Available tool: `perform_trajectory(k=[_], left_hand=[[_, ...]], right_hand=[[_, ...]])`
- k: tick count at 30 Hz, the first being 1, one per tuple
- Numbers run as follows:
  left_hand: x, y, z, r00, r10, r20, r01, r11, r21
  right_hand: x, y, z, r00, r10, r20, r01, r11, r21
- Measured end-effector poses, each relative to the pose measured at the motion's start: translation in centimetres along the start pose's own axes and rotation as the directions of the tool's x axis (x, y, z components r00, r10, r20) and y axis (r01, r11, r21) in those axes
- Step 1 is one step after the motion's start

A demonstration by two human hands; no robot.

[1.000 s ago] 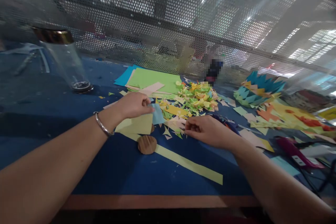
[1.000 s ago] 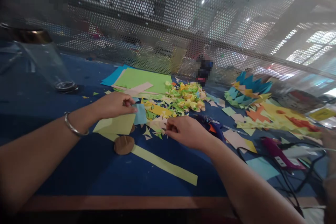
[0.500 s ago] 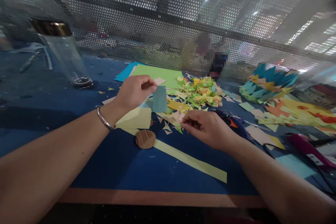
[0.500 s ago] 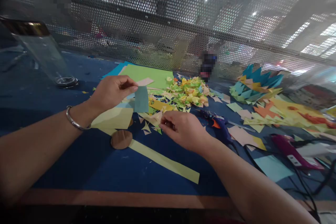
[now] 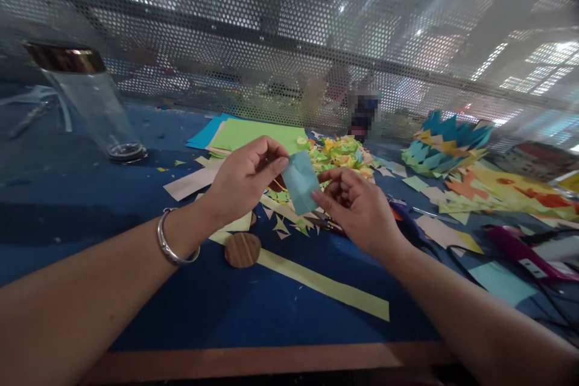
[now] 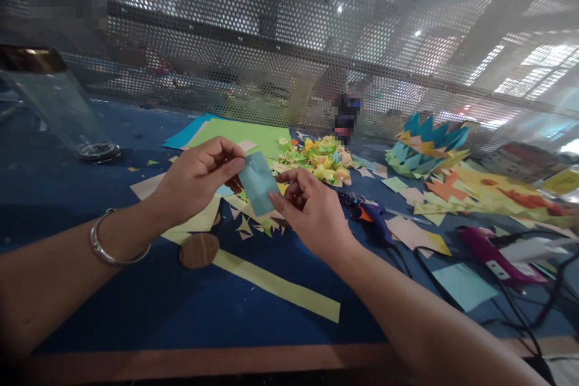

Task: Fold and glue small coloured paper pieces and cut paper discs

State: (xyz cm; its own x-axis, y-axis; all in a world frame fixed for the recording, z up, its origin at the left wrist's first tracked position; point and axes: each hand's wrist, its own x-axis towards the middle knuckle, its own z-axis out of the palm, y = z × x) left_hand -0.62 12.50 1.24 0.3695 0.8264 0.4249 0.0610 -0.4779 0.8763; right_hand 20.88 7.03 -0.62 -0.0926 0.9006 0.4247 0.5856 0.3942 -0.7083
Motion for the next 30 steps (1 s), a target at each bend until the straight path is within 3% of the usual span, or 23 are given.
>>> perform_trajectory(k=[5, 10, 13, 15, 17, 19, 21, 23, 26, 30], left_hand=[[-0.3, 0.0, 0.6, 0.999, -0.023, -0.033, 0.019, 0.991, -0.129], [-0.6, -0.4, 0.9, 0.973, -0.219, 0.078, 0.230, 0.954, -0.190], [-0.2, -0.8, -0.1, 0.970, -0.223, -0.096, 0.204, 0.963, -0.175], [0.2, -1.0, -0.9, 0.963, -0.222, -0.151, 0.196, 0.966, -0.169], [0.5, -1.2, -1.3, 0.954, -0.260, -0.148, 0.233, 0.956, -0.179], [0.5, -1.4, -1.4, 0.948, -0.294, -0.125, 0.268, 0.944, -0.191], [0.4, -1.5, -1.2, 0.953, -0.295, -0.069, 0.277, 0.942, -0.189], [0.2, -1.6, -1.1, 0.960, -0.279, 0.015, 0.277, 0.943, -0.185], [-0.1, -1.6, -1.0, 0.950, -0.305, 0.073, 0.313, 0.929, -0.199], [-0.3, -1.3, -1.0, 0.931, -0.349, 0.106, 0.364, 0.910, -0.198]], right_hand=[[-0.1, -0.2, 0.2, 0.999, -0.032, 0.010, 0.032, 0.999, -0.027], [-0.5, -0.6, 0.7, 0.999, -0.004, 0.043, 0.003, 0.999, 0.036], [-0.7, -1.3, 1.1, 0.996, -0.018, 0.084, 0.017, 1.000, 0.013], [-1.0, -2.2, 1.7, 0.986, -0.077, 0.149, 0.088, 0.994, -0.068], [-1.3, -3.2, 2.5, 0.952, -0.183, 0.245, 0.223, 0.964, -0.147], [-1.6, -4.2, 3.7, 0.886, -0.297, 0.355, 0.387, 0.896, -0.218], [-1.7, -4.9, 4.9, 0.826, -0.319, 0.465, 0.485, 0.824, -0.294], [-1.7, -5.2, 5.9, 0.797, -0.297, 0.526, 0.518, 0.783, -0.343], [-1.7, -5.1, 6.3, 0.792, -0.325, 0.517, 0.530, 0.787, -0.317], [-1.5, -4.0, 4.5, 0.821, -0.446, 0.356, 0.545, 0.799, -0.256]])
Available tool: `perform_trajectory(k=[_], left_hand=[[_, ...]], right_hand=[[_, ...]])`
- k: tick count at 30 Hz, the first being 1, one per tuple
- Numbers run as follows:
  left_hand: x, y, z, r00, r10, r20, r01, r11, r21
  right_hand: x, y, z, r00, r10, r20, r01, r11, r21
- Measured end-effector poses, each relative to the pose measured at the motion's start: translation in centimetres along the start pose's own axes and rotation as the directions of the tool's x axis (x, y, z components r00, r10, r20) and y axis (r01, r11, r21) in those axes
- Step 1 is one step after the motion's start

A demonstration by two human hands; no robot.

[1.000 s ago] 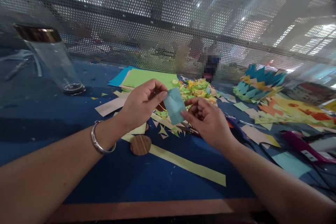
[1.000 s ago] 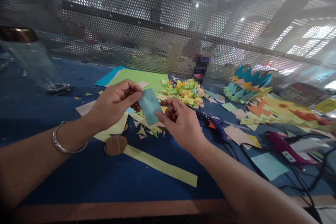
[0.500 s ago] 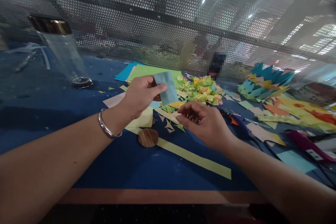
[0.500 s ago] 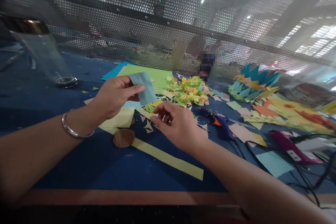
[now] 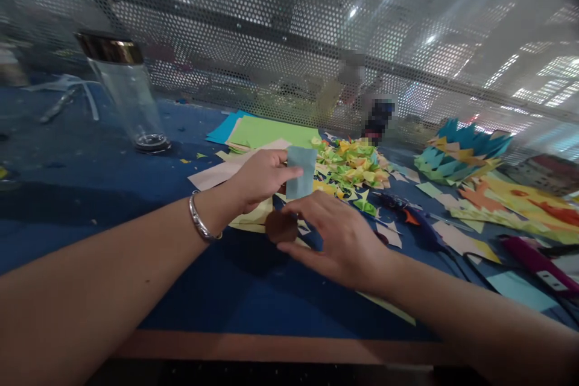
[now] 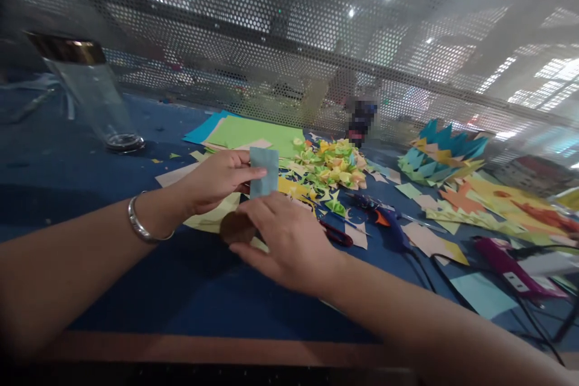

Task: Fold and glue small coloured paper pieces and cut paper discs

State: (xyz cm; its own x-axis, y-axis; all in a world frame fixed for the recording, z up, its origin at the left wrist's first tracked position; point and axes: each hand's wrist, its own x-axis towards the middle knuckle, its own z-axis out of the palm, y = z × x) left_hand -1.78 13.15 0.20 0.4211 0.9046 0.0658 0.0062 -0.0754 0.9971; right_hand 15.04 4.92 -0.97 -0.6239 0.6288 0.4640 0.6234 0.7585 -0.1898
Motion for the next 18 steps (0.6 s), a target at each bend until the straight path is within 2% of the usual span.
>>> perform_trajectory(k=[3, 5, 8, 11, 18], left_hand=[[-0.2, 0.0, 0.2, 0.993, -0.038, 0.111, 0.038, 0.999, -0.003], [-0.2, -0.2, 0.4, 0.983, -0.074, 0.169, 0.081, 0.996, -0.034], [-0.1, -0.2, 0.7, 0.967, -0.157, 0.198, 0.175, 0.982, -0.075], [-0.2, 0.0, 0.9, 0.963, -0.215, 0.163, 0.230, 0.970, -0.082], [-0.3, 0.1, 1.5, 0.967, -0.200, 0.158, 0.219, 0.969, -0.114]], right_hand=[[-0.8, 1.7, -1.2, 0.989, 0.036, -0.141, -0.050, 0.994, -0.097], [-1.2, 2.7, -1.7, 0.979, 0.055, -0.195, -0.086, 0.985, -0.153], [-1.5, 3.9, -1.9, 0.978, 0.063, -0.197, -0.095, 0.983, -0.159], [-1.6, 4.3, -1.9, 0.976, 0.029, -0.214, -0.058, 0.990, -0.130], [-1.6, 4.3, -1.9, 0.984, 0.002, -0.180, -0.018, 0.996, -0.085]])
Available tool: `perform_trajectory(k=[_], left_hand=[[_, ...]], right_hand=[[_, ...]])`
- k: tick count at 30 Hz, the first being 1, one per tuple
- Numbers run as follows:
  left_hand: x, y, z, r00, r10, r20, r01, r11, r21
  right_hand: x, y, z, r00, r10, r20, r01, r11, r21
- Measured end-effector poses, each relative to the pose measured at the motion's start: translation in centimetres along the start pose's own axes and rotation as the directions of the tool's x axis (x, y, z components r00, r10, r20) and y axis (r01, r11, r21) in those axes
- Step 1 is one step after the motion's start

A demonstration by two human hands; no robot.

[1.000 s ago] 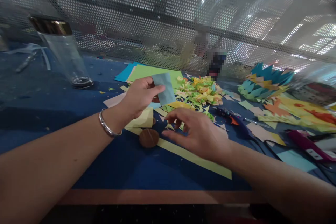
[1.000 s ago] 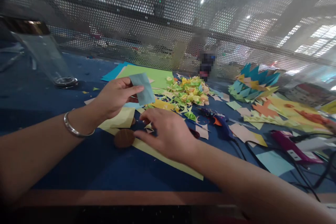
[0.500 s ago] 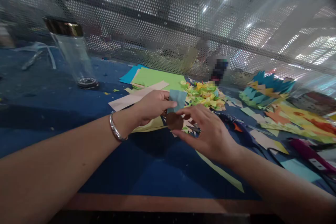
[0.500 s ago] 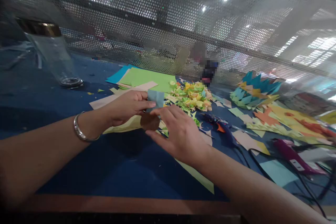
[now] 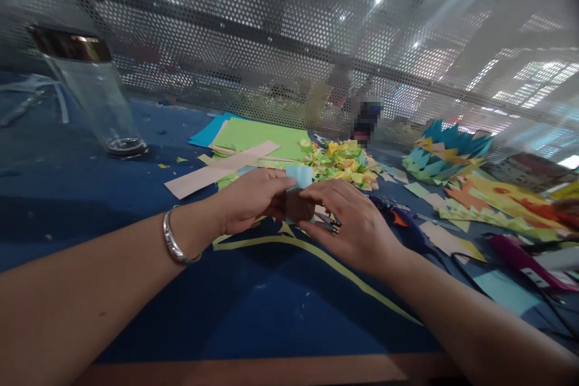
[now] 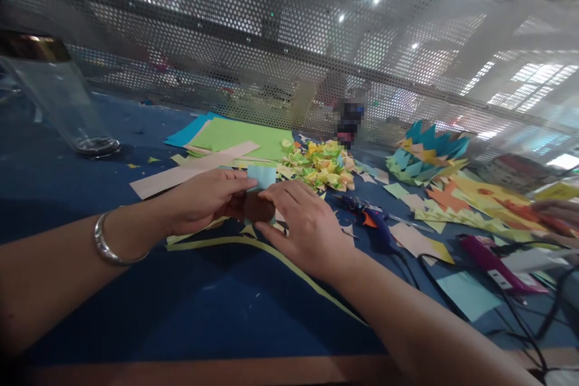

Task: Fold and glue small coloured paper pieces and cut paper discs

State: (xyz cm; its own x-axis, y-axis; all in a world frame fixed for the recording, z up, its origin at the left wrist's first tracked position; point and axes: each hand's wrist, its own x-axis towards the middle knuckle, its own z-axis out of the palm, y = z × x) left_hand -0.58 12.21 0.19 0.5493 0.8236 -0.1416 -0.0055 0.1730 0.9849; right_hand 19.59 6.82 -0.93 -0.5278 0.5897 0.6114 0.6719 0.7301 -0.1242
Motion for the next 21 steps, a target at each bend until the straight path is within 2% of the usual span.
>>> perform_trajectory(k=[11, 13, 17, 21], left_hand=[[0.02, -0.02, -0.11, 1.000, 0.018, -0.008, -0.018, 1.000, 0.017], [-0.03, 0.08, -0.21, 0.999, 0.034, 0.016, -0.035, 0.999, 0.029], [-0.24, 0.24, -0.53, 0.987, 0.081, 0.136, -0.089, 0.995, 0.053], [-0.35, 0.20, -0.48, 0.986, 0.107, 0.127, -0.115, 0.992, 0.057]], right_hand=[[-0.14, 0.36, 0.11, 1.000, -0.006, 0.012, 0.005, 0.999, 0.040], [-0.13, 0.44, 0.07, 1.000, -0.006, 0.011, 0.005, 0.999, 0.044], [-0.10, 0.56, -0.13, 1.000, 0.001, -0.006, -0.001, 0.999, 0.051], [-0.13, 0.55, -0.23, 0.999, 0.051, -0.001, -0.051, 0.998, 0.035]])
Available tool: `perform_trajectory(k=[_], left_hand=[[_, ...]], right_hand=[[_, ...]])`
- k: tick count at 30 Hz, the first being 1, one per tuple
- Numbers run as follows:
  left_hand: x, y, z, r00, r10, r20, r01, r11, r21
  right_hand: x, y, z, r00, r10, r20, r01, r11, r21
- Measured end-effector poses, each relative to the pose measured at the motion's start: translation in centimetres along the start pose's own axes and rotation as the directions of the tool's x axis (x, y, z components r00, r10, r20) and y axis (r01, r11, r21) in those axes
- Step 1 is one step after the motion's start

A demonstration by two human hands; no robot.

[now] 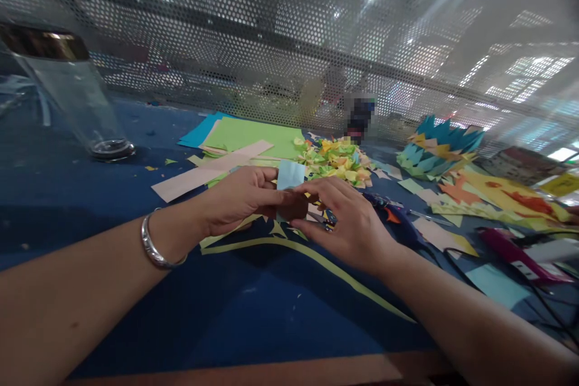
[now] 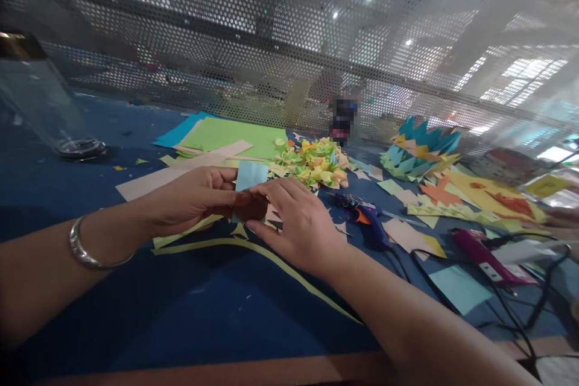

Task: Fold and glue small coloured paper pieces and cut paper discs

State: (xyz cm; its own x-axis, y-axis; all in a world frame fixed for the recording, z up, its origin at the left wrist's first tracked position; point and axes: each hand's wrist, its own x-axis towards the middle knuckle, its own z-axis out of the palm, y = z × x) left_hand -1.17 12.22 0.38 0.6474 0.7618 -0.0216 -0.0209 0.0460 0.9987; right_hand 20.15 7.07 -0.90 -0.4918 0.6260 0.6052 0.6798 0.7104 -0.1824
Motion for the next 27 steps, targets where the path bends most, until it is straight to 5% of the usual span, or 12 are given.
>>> perform_trajectory(k=[6, 14, 27], left_hand=[[0.3, -0.2, 1.2, 0.982, -0.074, -0.171, 0.046, 0.986, -0.161], [-0.1, -0.2, 3.0, 0.965, -0.066, -0.254, -0.048, 0.907, -0.418], [-0.3, -0.3, 3.7, 0.976, 0.031, -0.218, -0.101, 0.942, -0.320]], right_hand=[[0.0, 0.0, 0.2, 0.997, 0.048, -0.063, -0.054, 0.995, -0.086], [0.2, 0.1, 0.4, 0.986, 0.105, -0.131, -0.121, 0.985, -0.123], [0.4, -0.2, 0.4, 0.979, 0.132, -0.155, -0.154, 0.978, -0.144]])
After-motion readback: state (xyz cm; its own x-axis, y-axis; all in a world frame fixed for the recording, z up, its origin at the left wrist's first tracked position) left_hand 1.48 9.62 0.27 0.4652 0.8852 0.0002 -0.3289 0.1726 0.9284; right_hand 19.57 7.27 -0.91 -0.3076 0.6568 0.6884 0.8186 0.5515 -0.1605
